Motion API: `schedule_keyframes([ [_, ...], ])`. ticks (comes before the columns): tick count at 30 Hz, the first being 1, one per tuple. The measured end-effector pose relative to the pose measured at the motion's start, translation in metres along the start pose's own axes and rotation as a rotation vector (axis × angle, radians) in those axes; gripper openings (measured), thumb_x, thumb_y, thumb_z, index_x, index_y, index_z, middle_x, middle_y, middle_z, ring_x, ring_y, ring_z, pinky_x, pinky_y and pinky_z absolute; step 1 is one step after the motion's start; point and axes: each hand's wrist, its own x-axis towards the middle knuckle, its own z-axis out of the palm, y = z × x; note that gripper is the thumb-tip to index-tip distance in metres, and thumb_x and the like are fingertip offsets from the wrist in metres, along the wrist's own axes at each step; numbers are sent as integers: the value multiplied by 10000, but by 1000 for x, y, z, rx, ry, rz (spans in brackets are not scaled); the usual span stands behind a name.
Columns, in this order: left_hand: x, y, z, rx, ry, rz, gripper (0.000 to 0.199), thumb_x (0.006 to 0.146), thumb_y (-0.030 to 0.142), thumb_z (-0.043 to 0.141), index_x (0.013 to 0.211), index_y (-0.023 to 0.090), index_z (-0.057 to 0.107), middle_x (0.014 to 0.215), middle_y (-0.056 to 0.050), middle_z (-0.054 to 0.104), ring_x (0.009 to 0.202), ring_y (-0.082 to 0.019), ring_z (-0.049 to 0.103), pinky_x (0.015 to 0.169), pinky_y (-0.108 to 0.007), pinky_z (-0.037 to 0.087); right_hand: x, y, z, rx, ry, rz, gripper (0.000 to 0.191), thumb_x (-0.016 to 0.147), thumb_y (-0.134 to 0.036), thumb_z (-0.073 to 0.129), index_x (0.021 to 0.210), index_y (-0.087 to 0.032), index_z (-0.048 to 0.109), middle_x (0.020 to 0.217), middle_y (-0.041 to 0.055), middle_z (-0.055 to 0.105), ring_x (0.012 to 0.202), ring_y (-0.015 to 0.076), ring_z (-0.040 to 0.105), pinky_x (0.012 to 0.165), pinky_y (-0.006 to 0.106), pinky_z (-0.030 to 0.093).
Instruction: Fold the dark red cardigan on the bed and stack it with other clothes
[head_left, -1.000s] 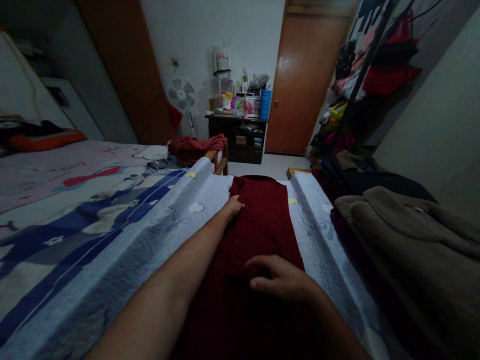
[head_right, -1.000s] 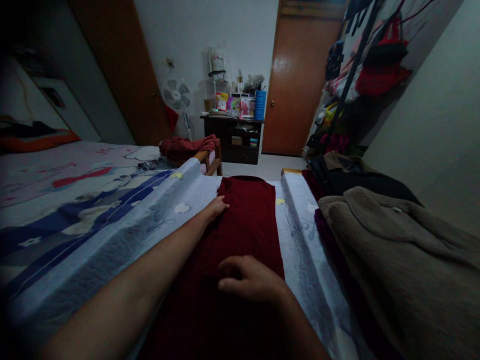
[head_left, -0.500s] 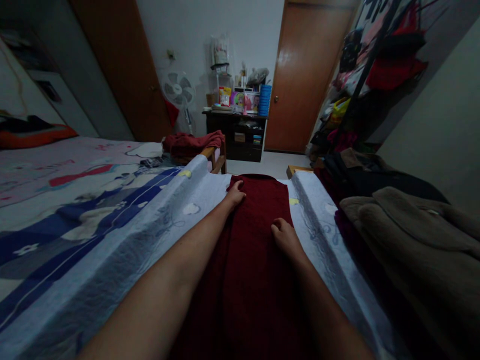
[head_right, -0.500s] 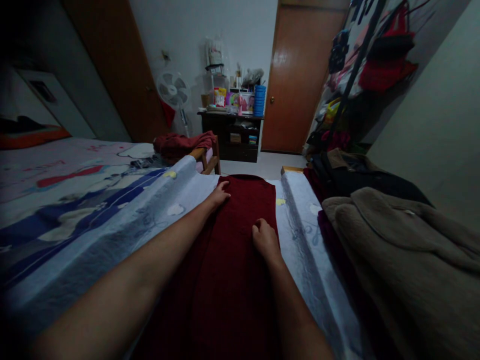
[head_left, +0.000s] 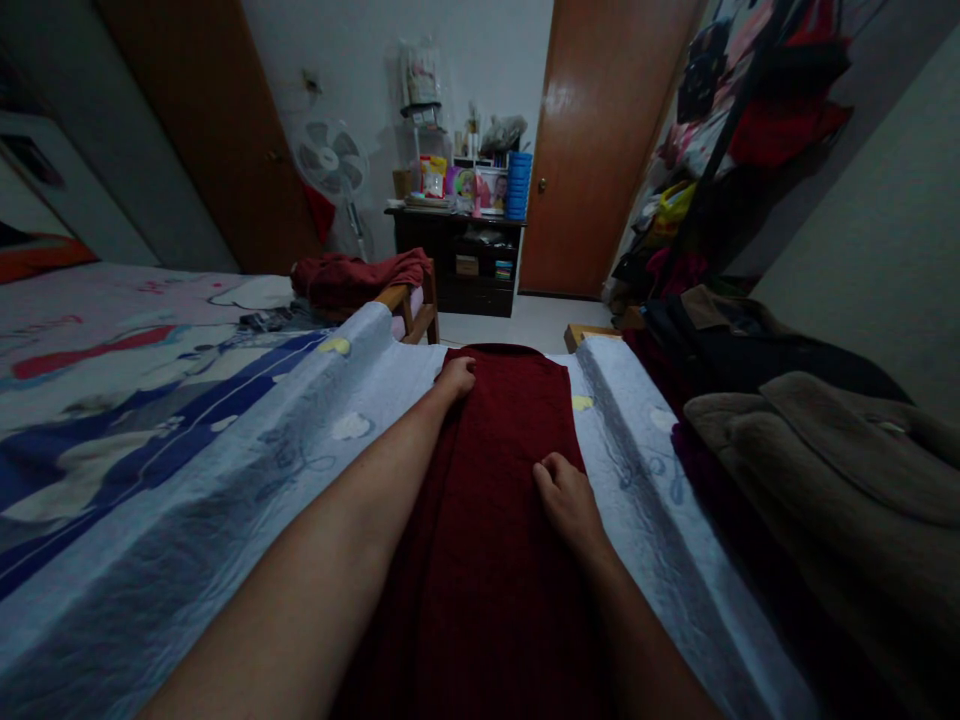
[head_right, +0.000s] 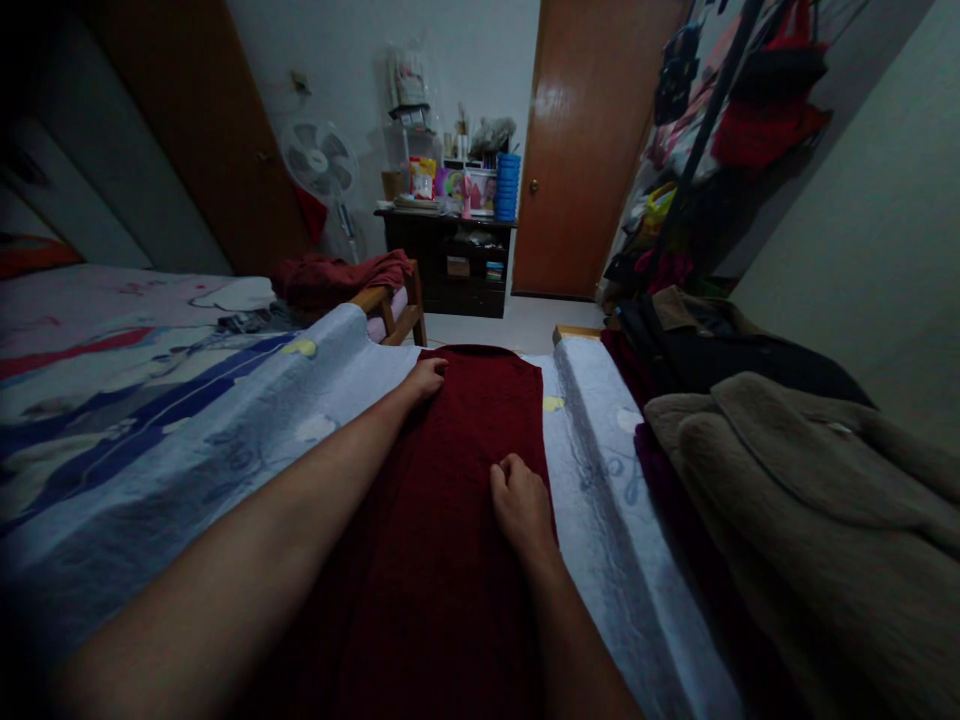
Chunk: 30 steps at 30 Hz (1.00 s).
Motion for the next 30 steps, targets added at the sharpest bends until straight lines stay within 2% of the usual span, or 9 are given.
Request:
schedule_keyframes([
  [4, 5, -2, 2, 30, 59, -41, 407, 728, 160, 632, 1133, 129, 653, 1210, -140, 662, 1148, -255, 589, 992, -331, 416, 2, 1, -4, 182, 20, 29, 278, 865, -423, 368, 703, -231, 486, 710, 5, 572, 727, 186, 543, 695, 286, 345],
  [6, 7, -1, 4, 20, 56, -35, 439, 715, 181, 663, 1151, 143, 644, 1207, -130, 665, 1133, -250, 597, 986, -328, 422, 5, 3, -6, 313, 20, 55, 276, 828, -430, 361, 681, -229, 483, 703, -5, 546, 727, 180, 516, 694, 281, 354],
  [11, 6, 0, 7, -71, -16, -4, 431, 688, 29, 580, 1078, 169, 696, 1123, -65, 714, 1037, -183, 645, 933, -251, 461, 10, 9, -3, 543, -5, 160, 137, 624, -317, 471, 710, -224, 524, 657, -38, 510, 657, 153, 468, 636, 261, 357],
  [14, -2, 0, 4, -132, -4, -13, 495, 708, 5, 523, 1164, 140, 662, 1219, -85, 673, 1113, -184, 616, 979, -262, 440, 9, 12, 0, 578, -28, 185, 182, 575, -274, 505, 747, -224, 535, 624, -58, 495, 590, 138, 443, 584, 254, 347],
  [19, -26, 7, -3, -201, 19, -62, 654, 693, 2, 536, 1332, 141, 528, 1352, -104, 580, 1235, -194, 537, 1028, -265, 403, 7, 12, -1, 509, 29, 146, 183, 617, -284, 493, 757, -213, 588, 660, -33, 559, 650, 157, 502, 631, 265, 376],
  [22, -54, 11, -10, -219, 26, -124, 737, 698, 21, 552, 1411, 144, 407, 1346, -130, 566, 1218, -208, 544, 989, -290, 437, 7, 12, -3, 472, 41, 134, 204, 647, -305, 475, 758, -207, 615, 702, -12, 602, 702, 173, 533, 664, 273, 389],
  [25, -100, 12, -20, -233, -16, -184, 714, 722, 80, 573, 1408, 120, 377, 1277, -166, 584, 1080, -215, 616, 858, -296, 504, 8, 13, -3, 445, 31, 118, 218, 654, -326, 478, 758, -201, 623, 740, 6, 630, 736, 185, 555, 677, 277, 399],
  [28, -158, 12, -33, -265, -101, -191, 661, 716, 119, 594, 1357, 175, 443, 1201, -122, 619, 948, -177, 644, 740, -245, 511, 8, 14, -2, 440, 42, 98, 215, 635, -342, 494, 746, -200, 612, 744, 15, 642, 728, 190, 568, 667, 277, 409],
  [30, -197, 13, -41, -355, -232, -175, 705, 710, 134, 597, 1384, 229, 413, 1199, -91, 620, 923, -164, 632, 713, -234, 497, 9, 14, 0, 456, 60, 99, 216, 612, -342, 517, 747, -200, 608, 736, 16, 642, 716, 190, 571, 658, 276, 417],
])
